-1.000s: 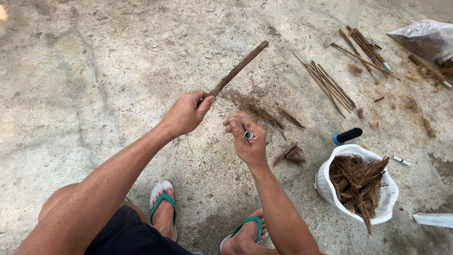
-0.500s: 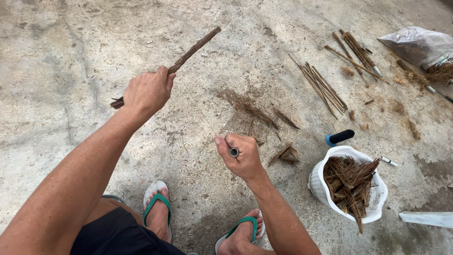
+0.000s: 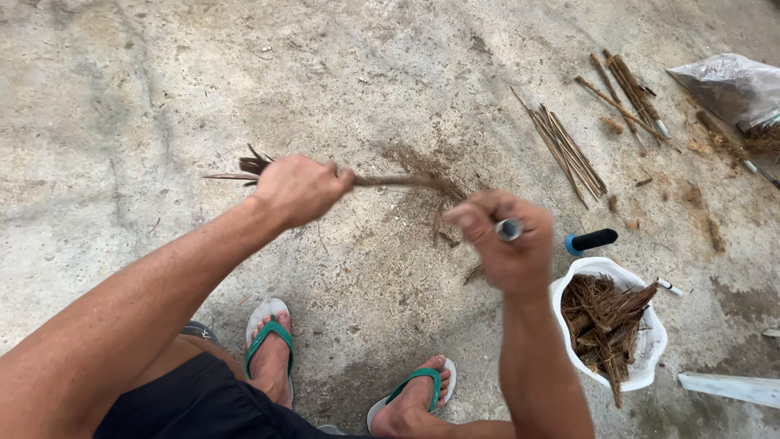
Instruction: The person is crafting a small broom by hand. They gather dried fibers, bundle them around a thin stick, and use a small cylindrical tool to tighten and secure the fibers to the handle.
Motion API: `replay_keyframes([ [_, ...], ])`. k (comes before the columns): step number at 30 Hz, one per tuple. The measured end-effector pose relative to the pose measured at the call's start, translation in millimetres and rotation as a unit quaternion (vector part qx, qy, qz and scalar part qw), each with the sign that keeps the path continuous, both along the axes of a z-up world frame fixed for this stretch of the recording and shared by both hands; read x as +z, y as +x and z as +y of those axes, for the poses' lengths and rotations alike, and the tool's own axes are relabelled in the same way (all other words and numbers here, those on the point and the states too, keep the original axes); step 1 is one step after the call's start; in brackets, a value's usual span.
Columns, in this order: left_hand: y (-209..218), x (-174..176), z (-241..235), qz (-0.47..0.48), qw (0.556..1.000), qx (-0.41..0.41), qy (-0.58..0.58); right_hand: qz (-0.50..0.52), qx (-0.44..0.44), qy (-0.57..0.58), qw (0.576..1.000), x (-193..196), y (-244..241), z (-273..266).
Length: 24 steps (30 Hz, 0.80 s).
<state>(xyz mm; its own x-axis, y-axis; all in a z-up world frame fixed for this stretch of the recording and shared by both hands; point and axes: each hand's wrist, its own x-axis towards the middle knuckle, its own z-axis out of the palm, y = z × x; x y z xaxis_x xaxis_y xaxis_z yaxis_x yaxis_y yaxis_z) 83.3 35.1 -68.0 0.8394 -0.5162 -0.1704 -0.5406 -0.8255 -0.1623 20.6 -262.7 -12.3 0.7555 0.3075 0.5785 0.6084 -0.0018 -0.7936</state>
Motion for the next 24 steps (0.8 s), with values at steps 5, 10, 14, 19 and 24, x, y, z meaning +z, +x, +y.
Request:
replay_keyframes([
  [5,-28,4,-25,0.047,0.992,-0.121,-0.013,-0.111,-0.040,-0.029,0.993,35,32,-29],
  [10,-57,13,-36,-0.046,0.953,-0.275,-0.115,-0.115,-0.202,-0.216,0.948,22,59,-52],
  [14,-75,34,-39,-0.070,0.929,-0.314,-0.185,-0.072,-0.200,-0.225,0.951,-27,86,-65],
  [19,-85,48,-55,-0.047,0.925,-0.308,-0.218,-0.021,-0.195,-0.199,0.960,-104,89,-56],
  [24,-86,38,-57,0.035,0.924,-0.263,-0.275,-0.034,-0.235,-0.154,0.959,-130,89,-49],
])
